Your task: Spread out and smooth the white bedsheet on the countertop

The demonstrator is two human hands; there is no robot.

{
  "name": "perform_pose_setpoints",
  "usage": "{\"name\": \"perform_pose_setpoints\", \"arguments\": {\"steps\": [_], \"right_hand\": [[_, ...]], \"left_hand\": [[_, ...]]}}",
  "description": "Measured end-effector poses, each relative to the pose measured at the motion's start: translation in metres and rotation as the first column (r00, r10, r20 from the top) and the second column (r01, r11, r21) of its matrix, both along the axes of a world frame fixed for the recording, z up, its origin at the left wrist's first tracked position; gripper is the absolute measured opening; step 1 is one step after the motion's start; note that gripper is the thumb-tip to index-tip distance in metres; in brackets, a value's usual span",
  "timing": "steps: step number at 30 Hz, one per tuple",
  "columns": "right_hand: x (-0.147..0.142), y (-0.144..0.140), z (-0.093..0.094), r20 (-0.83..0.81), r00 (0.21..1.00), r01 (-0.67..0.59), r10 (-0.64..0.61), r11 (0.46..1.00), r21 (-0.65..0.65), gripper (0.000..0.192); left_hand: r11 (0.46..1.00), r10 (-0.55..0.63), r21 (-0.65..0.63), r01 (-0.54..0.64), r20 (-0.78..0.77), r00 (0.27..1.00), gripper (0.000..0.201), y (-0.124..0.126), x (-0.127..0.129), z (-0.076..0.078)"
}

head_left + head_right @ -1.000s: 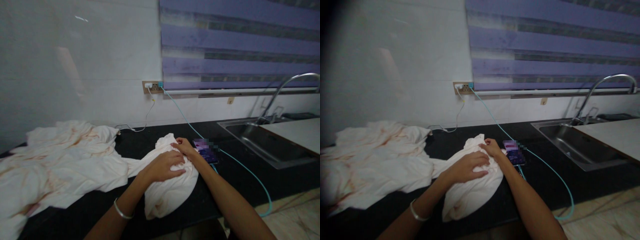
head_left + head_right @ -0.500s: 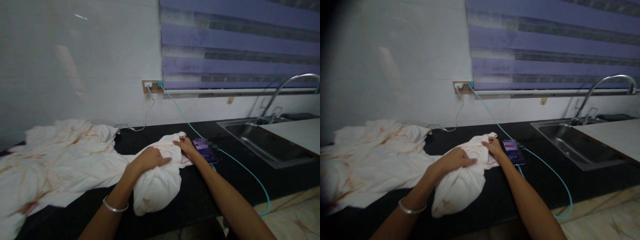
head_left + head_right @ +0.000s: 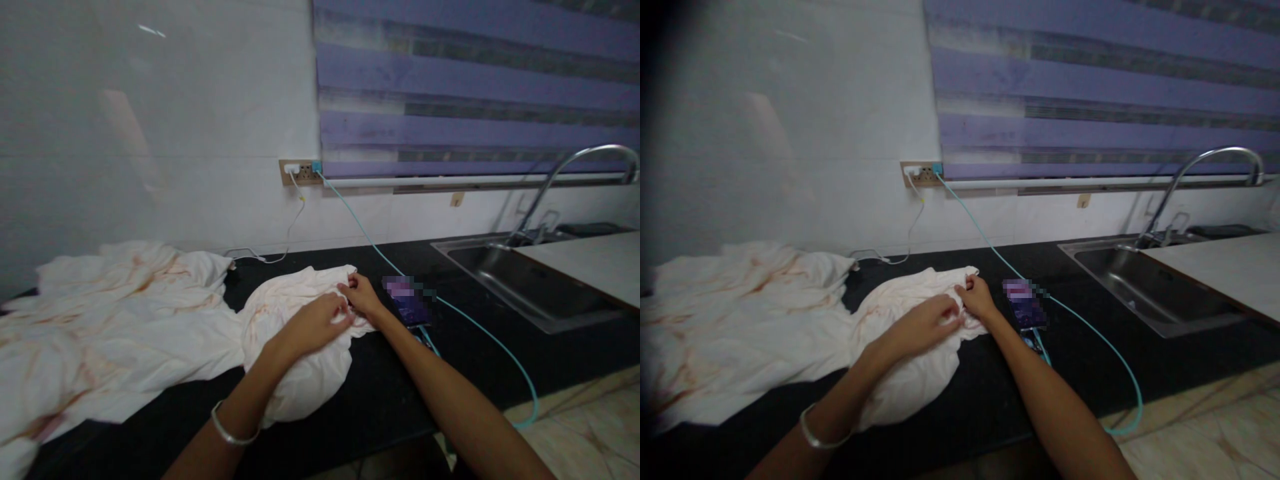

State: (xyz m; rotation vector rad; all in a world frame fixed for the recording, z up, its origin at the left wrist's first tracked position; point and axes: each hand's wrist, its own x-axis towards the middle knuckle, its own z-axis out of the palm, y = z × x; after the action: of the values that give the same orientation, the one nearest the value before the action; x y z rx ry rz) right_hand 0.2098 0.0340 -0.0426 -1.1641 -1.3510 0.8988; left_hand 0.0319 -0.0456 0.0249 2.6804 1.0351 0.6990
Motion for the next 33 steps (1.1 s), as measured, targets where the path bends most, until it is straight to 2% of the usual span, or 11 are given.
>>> {"name": "perform_pose_setpoints", "arguments": {"steps": [1, 3, 8, 14, 18, 21, 23, 26, 29, 31, 33], "right_hand": [[0.000, 0.000, 0.001, 0.002, 1.000, 0.005, -0.005, 1.000, 0.001, 0.028], [0.001, -0.001, 0.003, 0.021, 1.000, 0.012, -0.012, 1.000, 0.001, 0.029], [0.000, -0.004, 0.006, 0.064, 0.998, 0.027, -0.029, 0.999, 0.023, 0.030], [0.003, 0.000, 0.003, 0.045, 0.996, 0.076, -0.077, 0.997, 0.035, 0.029], [0.008, 0.004, 0.000, 0.035, 0.991, 0.124, -0.126, 0.991, 0.051, 0.030], [0.010, 0.006, -0.002, 0.054, 0.986, 0.156, -0.160, 0.985, 0.077, 0.028], [0.010, 0.007, -0.002, 0.059, 0.982, 0.174, -0.178, 0.982, 0.077, 0.025], [0.011, 0.007, -0.001, 0.075, 0.975, 0.203, -0.207, 0.977, 0.057, 0.022], [0.012, 0.005, 0.001, 0.156, 0.956, 0.239, -0.247, 0.968, 0.071, 0.018], [0.013, 0.003, 0.002, 0.239, 0.935, 0.246, -0.261, 0.965, 0.089, 0.018], [0.012, 0.002, 0.002, 0.325, 0.910, 0.232, -0.256, 0.966, 0.112, 0.020]], "left_hand": [[0.993, -0.117, 0.010, 0.118, -0.052, 0.992, 0.019, -0.009, 0.011, -0.002], [0.973, -0.215, 0.048, 0.226, -0.165, 0.962, 0.017, -0.023, 0.026, -0.007], [0.982, -0.191, -0.030, 0.189, -0.246, 0.950, 0.026, -0.024, 0.028, -0.011], [0.981, -0.189, -0.092, 0.171, -0.251, 0.949, 0.035, -0.015, 0.019, -0.002], [0.973, -0.126, -0.221, 0.073, -0.237, 0.963, 0.042, -0.009, 0.011, 0.004], [0.918, -0.055, -0.392, -0.065, -0.285, 0.957, 0.028, 0.001, -0.005, 0.009], [0.877, -0.002, -0.446, -0.179, -0.375, 0.927, 0.019, 0.011, -0.025, 0.013], [0.876, 0.095, -0.368, -0.313, -0.504, 0.859, 0.010, 0.028, -0.065, 0.019], [0.870, 0.199, -0.262, -0.418, -0.589, 0.783, 0.013, 0.044, -0.101, 0.024], [0.841, 0.305, -0.223, -0.492, -0.556, 0.773, 0.018, 0.050, -0.110, 0.025], [0.805, 0.448, -0.175, -0.566, -0.445, 0.775, 0.024, 0.051, -0.104, 0.023]]}}
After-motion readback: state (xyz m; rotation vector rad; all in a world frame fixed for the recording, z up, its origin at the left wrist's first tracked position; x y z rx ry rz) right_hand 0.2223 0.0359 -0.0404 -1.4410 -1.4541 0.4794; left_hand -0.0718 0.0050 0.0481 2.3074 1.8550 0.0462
